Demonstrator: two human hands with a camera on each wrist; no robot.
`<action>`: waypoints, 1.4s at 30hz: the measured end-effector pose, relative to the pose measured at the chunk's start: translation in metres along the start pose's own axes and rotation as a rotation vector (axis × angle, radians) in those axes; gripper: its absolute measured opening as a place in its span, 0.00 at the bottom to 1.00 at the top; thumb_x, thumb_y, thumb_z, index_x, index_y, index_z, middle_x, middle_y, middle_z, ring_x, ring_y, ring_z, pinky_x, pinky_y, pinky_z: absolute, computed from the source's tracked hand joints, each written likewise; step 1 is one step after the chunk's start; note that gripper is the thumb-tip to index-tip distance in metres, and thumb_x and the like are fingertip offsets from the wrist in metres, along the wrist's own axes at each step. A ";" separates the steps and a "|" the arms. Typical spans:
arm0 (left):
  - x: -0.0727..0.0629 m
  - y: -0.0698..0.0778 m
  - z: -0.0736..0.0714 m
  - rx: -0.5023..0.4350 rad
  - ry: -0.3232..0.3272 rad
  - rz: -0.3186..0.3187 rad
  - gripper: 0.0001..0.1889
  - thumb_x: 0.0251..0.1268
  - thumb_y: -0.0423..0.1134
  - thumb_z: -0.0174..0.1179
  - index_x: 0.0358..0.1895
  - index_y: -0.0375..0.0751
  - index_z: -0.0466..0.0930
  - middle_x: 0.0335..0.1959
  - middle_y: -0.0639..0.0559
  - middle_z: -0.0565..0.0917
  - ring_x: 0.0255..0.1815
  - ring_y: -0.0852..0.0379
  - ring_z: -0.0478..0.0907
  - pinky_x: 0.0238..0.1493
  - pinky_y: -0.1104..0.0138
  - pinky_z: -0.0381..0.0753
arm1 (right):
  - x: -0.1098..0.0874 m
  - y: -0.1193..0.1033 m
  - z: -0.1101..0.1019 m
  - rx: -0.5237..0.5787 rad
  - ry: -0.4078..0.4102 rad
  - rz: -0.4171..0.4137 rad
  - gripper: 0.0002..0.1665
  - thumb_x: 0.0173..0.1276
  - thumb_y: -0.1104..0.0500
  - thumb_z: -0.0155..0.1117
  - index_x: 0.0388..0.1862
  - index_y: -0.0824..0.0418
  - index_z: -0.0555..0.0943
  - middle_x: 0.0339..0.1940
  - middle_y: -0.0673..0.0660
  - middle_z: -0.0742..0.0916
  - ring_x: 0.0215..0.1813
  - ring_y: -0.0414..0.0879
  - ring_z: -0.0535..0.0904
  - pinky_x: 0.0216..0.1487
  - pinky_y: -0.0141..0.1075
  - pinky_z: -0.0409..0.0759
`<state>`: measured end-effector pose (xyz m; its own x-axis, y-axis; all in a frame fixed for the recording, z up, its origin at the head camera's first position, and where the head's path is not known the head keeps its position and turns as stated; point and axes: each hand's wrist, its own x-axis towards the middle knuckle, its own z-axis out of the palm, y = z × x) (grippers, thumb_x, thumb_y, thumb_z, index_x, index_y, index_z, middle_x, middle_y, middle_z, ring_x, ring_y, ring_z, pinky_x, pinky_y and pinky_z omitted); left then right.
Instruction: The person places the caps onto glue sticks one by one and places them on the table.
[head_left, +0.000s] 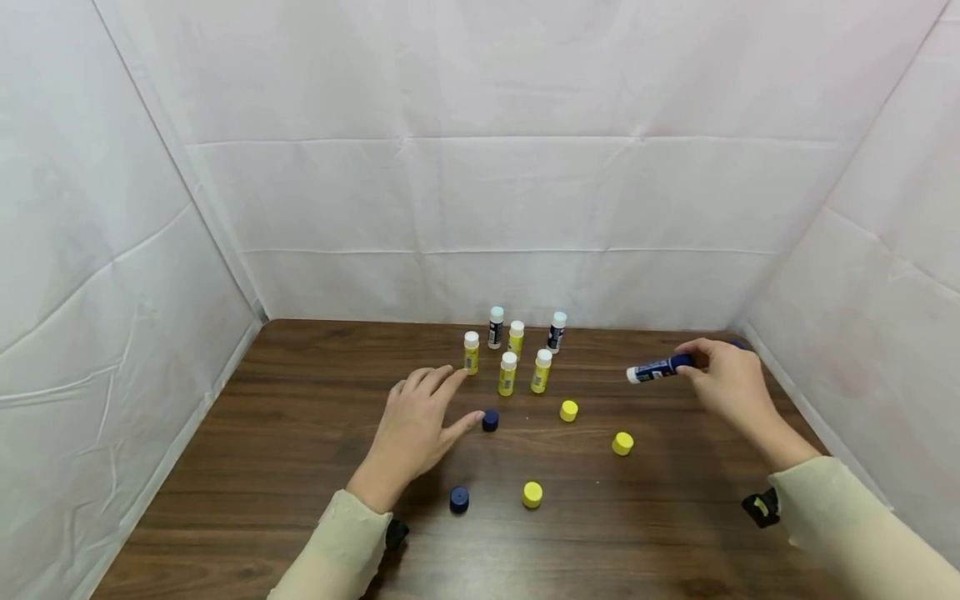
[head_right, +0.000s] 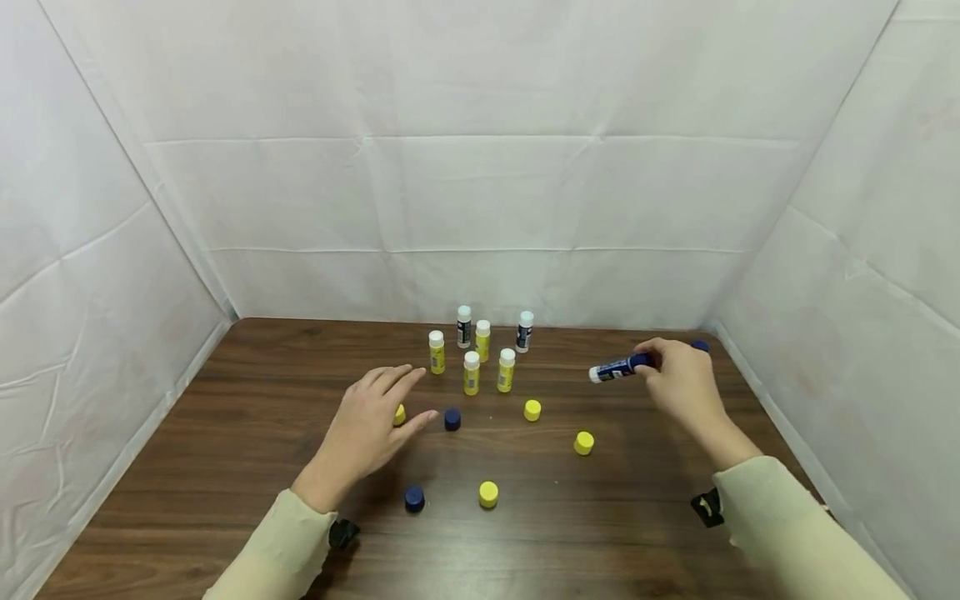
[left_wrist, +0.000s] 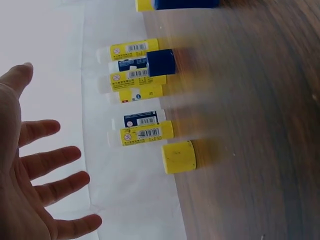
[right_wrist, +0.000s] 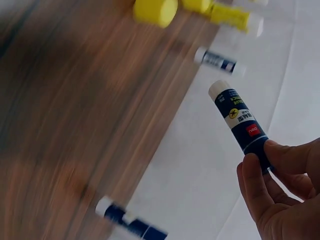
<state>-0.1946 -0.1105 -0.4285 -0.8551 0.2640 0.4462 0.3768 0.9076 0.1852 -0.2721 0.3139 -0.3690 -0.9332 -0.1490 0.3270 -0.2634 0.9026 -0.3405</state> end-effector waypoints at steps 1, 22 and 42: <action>0.000 0.000 0.000 0.007 -0.012 -0.013 0.35 0.71 0.68 0.54 0.72 0.52 0.73 0.69 0.47 0.76 0.69 0.44 0.70 0.62 0.38 0.73 | 0.002 0.005 -0.002 -0.014 -0.005 -0.005 0.13 0.69 0.62 0.70 0.50 0.66 0.86 0.38 0.65 0.90 0.29 0.50 0.79 0.31 0.40 0.71; -0.008 -0.011 0.005 0.057 -0.214 -0.224 0.46 0.67 0.77 0.44 0.81 0.55 0.57 0.82 0.45 0.55 0.82 0.36 0.46 0.68 0.25 0.48 | 0.043 0.079 0.004 -0.317 -0.130 -0.272 0.13 0.57 0.74 0.67 0.43 0.73 0.83 0.38 0.69 0.86 0.43 0.68 0.80 0.47 0.60 0.78; -0.011 -0.011 0.009 0.075 -0.236 -0.238 0.45 0.68 0.77 0.42 0.82 0.57 0.55 0.83 0.46 0.53 0.83 0.37 0.42 0.69 0.25 0.46 | 0.058 0.095 0.009 -0.393 -0.204 -0.326 0.14 0.56 0.78 0.62 0.43 0.76 0.83 0.38 0.71 0.86 0.43 0.70 0.80 0.48 0.60 0.79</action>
<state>-0.1931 -0.1206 -0.4434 -0.9779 0.1026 0.1820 0.1375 0.9719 0.1908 -0.3531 0.3879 -0.3902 -0.8574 -0.4859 0.1699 -0.4719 0.8738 0.1174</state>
